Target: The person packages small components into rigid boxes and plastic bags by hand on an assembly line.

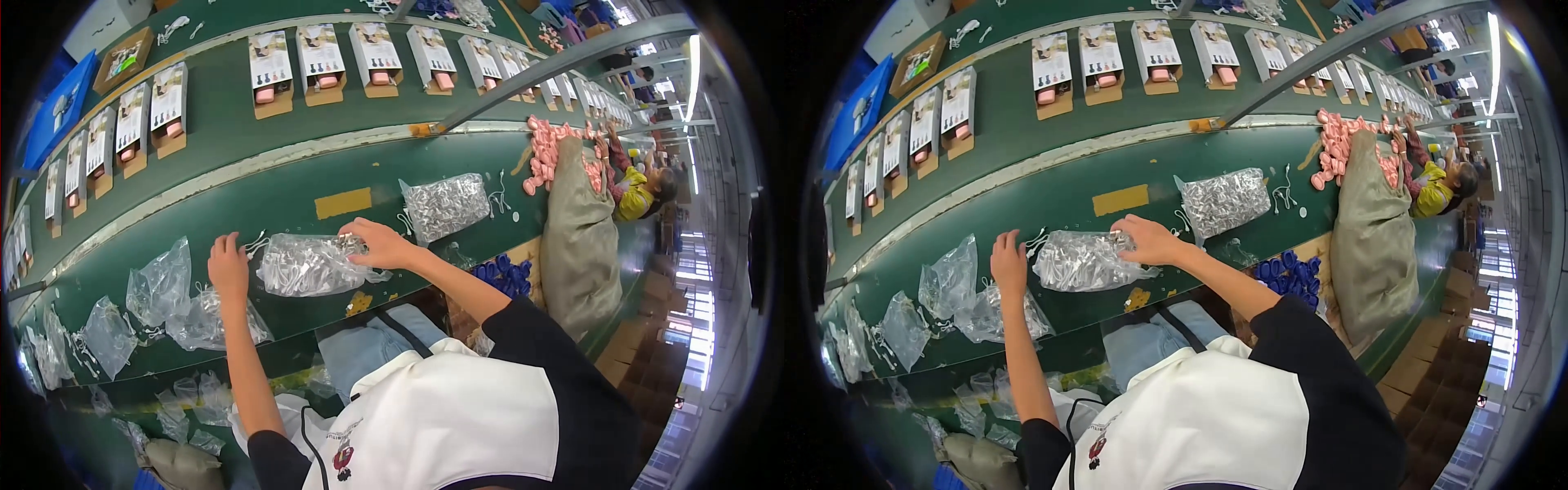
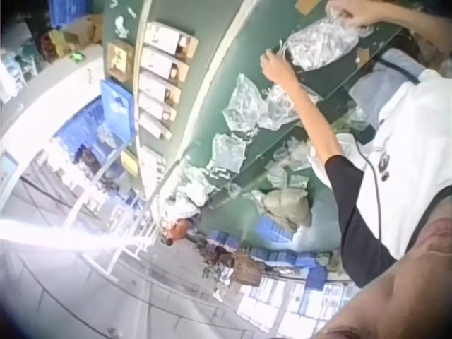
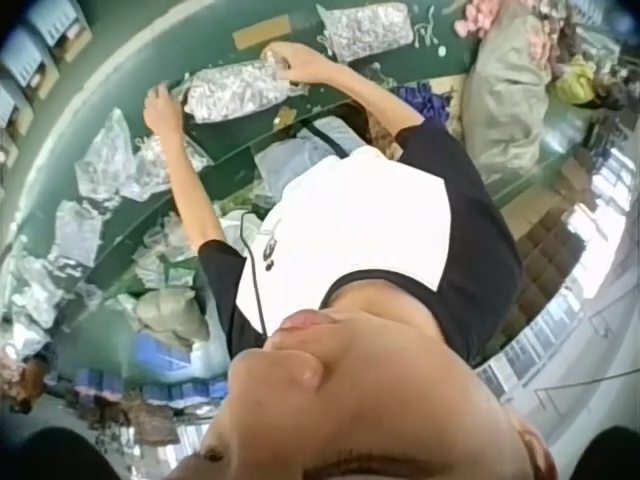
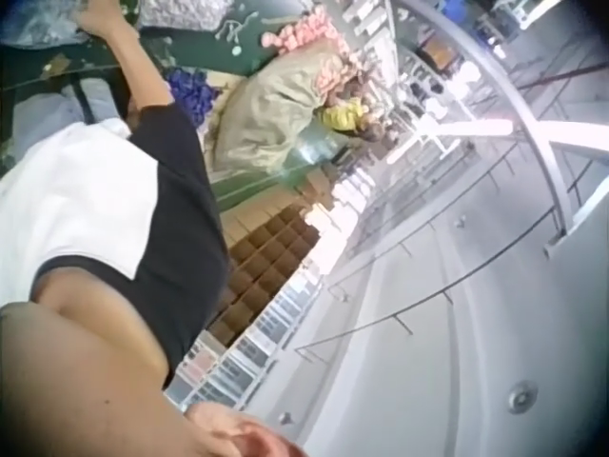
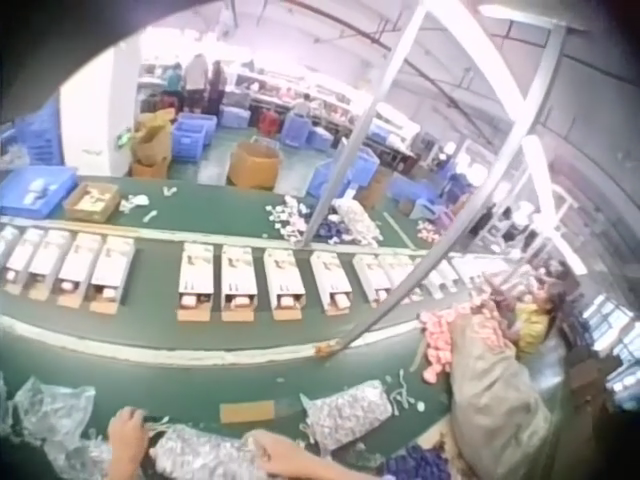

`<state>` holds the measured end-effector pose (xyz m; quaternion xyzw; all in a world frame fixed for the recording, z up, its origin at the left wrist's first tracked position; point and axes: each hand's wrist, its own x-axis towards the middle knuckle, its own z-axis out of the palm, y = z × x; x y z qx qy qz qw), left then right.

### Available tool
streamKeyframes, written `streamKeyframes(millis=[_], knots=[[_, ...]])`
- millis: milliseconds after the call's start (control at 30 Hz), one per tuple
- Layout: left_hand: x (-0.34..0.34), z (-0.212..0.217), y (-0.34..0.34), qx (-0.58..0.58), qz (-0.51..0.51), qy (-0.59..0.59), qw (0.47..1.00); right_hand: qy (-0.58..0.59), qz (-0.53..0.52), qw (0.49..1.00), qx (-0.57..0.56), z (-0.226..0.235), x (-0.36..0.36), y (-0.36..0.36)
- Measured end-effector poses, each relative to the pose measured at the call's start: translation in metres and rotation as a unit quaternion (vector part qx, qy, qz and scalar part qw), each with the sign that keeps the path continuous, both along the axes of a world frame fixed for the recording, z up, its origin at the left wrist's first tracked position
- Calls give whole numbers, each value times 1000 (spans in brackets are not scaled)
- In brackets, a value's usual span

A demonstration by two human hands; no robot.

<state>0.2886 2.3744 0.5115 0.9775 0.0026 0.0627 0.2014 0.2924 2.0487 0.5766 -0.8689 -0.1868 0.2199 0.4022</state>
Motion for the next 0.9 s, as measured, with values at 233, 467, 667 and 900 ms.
streamKeyframes(millis=[233, 467, 667, 900], knots=[[-125, 67, 12, -97, 74, 15, 992, -1, 40, 999, -22, -26, 10, 14], [-206, 99, -33, -241, 235, 133, 932, 64, 53, 996, 41, 7, 29, -1], [-146, 116, -86, -311, 144, 46, 938, 152, -42, 984, 88, 21, 42, -23], [-157, 122, -111, -546, 166, 71, 818, 45, -134, 986, 94, 100, 52, -42]])
